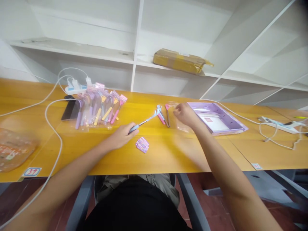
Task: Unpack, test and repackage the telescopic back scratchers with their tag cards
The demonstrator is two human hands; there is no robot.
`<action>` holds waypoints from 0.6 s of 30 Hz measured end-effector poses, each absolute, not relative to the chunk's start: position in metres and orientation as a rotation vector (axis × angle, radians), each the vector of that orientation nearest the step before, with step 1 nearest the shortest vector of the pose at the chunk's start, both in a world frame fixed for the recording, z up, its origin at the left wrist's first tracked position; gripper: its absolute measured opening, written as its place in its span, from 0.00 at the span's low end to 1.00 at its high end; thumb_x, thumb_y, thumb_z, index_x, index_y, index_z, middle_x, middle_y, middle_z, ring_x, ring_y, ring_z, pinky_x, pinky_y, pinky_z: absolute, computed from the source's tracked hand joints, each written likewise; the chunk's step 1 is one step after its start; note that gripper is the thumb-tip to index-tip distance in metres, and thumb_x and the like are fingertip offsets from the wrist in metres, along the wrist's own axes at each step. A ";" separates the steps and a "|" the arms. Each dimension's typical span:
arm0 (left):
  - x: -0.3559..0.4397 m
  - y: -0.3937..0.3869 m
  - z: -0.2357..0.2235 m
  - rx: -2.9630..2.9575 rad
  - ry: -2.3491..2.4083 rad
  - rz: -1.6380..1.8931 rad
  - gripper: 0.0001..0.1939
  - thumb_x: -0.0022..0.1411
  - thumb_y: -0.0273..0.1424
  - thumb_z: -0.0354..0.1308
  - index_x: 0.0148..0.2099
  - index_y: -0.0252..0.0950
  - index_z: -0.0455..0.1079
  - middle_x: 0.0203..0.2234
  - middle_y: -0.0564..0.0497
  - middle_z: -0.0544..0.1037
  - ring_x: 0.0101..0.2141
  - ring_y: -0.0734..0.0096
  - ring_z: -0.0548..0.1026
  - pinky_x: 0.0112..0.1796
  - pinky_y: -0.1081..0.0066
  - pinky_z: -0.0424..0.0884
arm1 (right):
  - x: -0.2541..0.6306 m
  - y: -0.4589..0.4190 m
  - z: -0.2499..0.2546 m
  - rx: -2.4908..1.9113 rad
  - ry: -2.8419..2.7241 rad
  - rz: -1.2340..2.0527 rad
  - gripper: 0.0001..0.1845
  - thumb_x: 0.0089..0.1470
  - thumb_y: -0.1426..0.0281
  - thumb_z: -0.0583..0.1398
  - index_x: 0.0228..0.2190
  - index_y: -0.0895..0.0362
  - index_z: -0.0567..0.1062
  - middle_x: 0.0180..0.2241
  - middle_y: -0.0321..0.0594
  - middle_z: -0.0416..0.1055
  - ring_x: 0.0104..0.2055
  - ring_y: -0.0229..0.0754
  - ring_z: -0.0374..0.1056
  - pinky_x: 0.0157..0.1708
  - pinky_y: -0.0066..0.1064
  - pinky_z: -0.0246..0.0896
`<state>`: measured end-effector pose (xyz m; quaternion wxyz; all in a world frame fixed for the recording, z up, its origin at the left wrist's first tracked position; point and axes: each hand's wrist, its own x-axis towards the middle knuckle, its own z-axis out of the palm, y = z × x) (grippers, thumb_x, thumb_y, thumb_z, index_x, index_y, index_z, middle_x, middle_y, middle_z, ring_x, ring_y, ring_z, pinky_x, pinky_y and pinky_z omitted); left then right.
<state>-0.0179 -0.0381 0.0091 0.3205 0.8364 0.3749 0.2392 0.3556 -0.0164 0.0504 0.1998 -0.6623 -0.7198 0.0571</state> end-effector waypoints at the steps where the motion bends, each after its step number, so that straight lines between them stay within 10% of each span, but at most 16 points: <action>1: -0.017 -0.040 0.009 2.272 1.023 0.619 0.14 0.74 0.41 0.54 0.36 0.40 0.61 0.28 0.57 0.69 0.29 0.70 0.68 0.32 0.69 0.59 | 0.335 -0.031 0.048 -1.755 -2.079 0.353 0.17 0.62 0.57 0.65 0.38 0.60 0.78 0.34 0.44 0.75 0.33 0.42 0.67 0.34 0.32 0.62; 9: -0.008 -0.059 0.003 2.816 1.077 0.278 0.09 0.72 0.32 0.57 0.38 0.37 0.76 0.34 0.44 0.84 0.33 0.59 0.80 0.33 0.67 0.66 | 0.178 -0.116 -0.001 -1.097 -1.695 1.196 0.33 0.68 0.43 0.52 0.22 0.54 0.68 0.20 0.32 0.60 0.24 0.36 0.54 0.26 0.31 0.49; 18: 0.003 -0.054 0.015 2.970 1.131 0.269 0.11 0.69 0.24 0.53 0.36 0.35 0.75 0.25 0.43 0.79 0.27 0.59 0.78 0.29 0.68 0.65 | 0.185 -0.130 0.017 -1.018 -1.372 1.302 0.34 0.63 0.45 0.60 0.19 0.52 0.53 0.19 0.28 0.46 0.22 0.34 0.41 0.24 0.32 0.39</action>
